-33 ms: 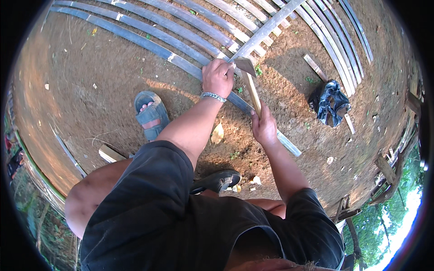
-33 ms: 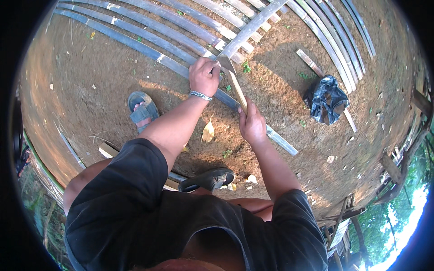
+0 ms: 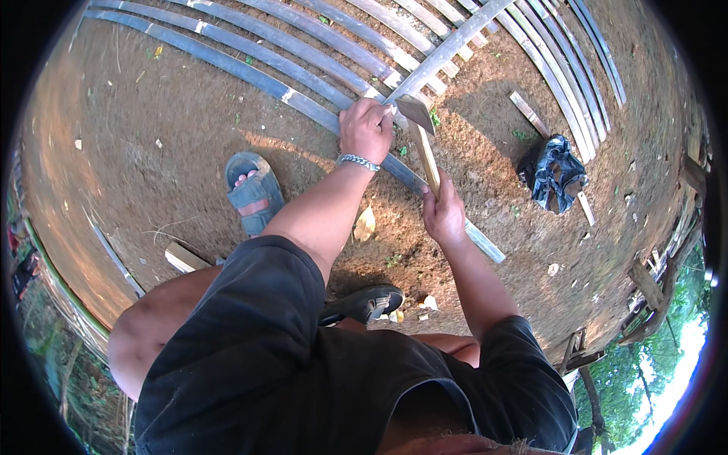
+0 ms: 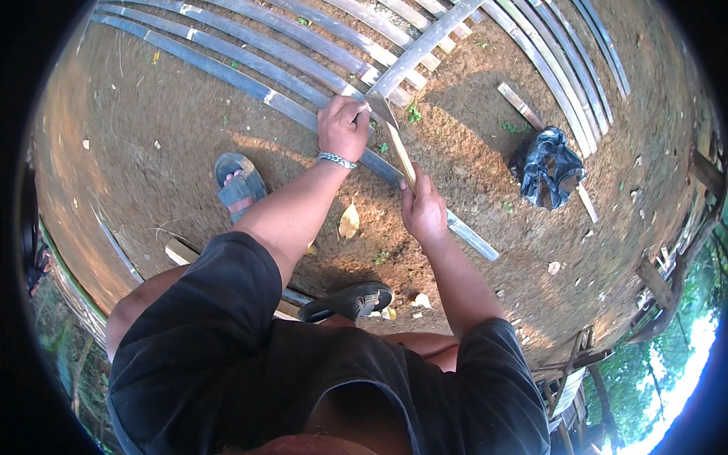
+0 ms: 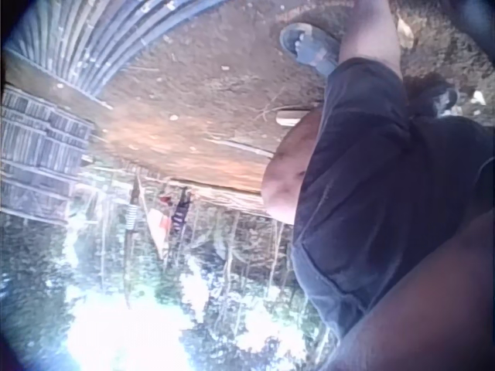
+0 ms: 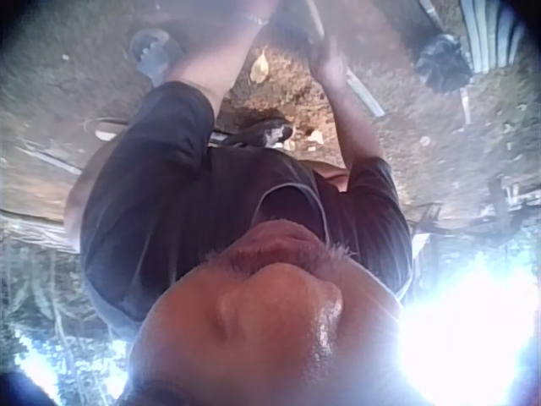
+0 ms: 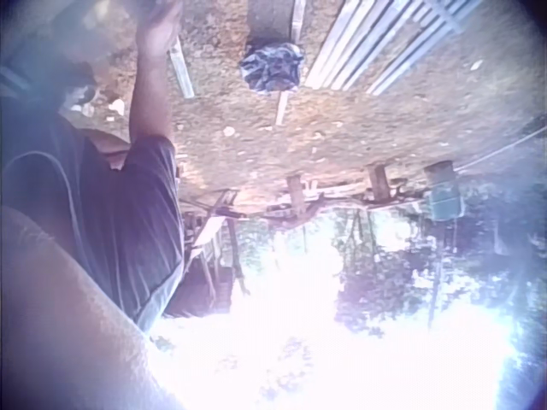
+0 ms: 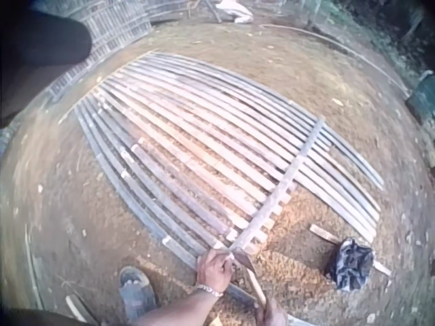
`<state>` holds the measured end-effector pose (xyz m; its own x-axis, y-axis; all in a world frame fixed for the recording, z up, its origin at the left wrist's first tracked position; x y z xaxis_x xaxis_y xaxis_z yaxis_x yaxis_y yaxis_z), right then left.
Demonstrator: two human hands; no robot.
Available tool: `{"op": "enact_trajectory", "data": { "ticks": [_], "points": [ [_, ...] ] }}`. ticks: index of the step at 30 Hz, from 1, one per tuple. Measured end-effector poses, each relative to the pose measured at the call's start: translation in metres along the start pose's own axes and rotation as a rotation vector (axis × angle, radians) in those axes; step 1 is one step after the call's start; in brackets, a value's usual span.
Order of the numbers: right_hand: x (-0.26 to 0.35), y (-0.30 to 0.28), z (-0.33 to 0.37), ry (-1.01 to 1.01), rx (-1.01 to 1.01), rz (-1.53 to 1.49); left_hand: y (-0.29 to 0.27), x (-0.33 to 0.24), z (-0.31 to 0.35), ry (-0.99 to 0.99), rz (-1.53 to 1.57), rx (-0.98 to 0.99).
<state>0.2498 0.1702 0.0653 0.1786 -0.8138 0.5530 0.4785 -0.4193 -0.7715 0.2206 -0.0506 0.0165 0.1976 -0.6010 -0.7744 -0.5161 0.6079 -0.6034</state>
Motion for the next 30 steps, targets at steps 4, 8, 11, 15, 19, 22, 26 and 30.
{"op": "enact_trajectory", "data": {
  "ticks": [4,8,11,15,19,22,26,30],
  "points": [
    [0.005,-0.002,-0.006,0.006,0.067,0.054,0.000,0.003,-0.001,-0.021,-0.030,0.029],
    [0.013,-0.009,-0.006,-0.048,-0.018,0.036,-0.001,0.002,0.001,0.002,0.015,0.002],
    [0.016,-0.011,-0.007,-0.067,-0.038,-0.002,-0.001,0.001,-0.002,0.020,-0.011,-0.014],
    [-0.008,0.006,-0.006,0.036,0.056,0.112,0.001,-0.001,-0.003,-0.006,0.003,0.017],
    [0.012,-0.006,-0.002,-0.127,-0.139,-0.032,0.000,0.002,-0.001,-0.001,-0.026,0.008],
    [0.007,0.000,-0.006,0.054,0.049,0.075,0.000,0.003,0.000,-0.007,-0.023,0.010],
    [0.008,-0.008,-0.005,0.005,-0.014,0.022,-0.001,0.000,0.001,-0.010,0.023,0.004],
    [0.004,0.000,-0.003,0.004,-0.003,0.044,-0.001,0.000,0.000,-0.004,-0.022,0.002]
  ]
}}
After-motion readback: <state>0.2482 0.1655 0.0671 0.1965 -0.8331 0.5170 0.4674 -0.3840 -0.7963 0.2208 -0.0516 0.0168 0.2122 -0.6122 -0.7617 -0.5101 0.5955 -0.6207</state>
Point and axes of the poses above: each hand's wrist, its own z-axis away from the middle knuckle, its own y-axis out of the palm, x = y × z, the point moved 5 cm from there along -z, towards the middle knuckle, and after that the axes turned 3 degrees about z, right-handed, at the moved point
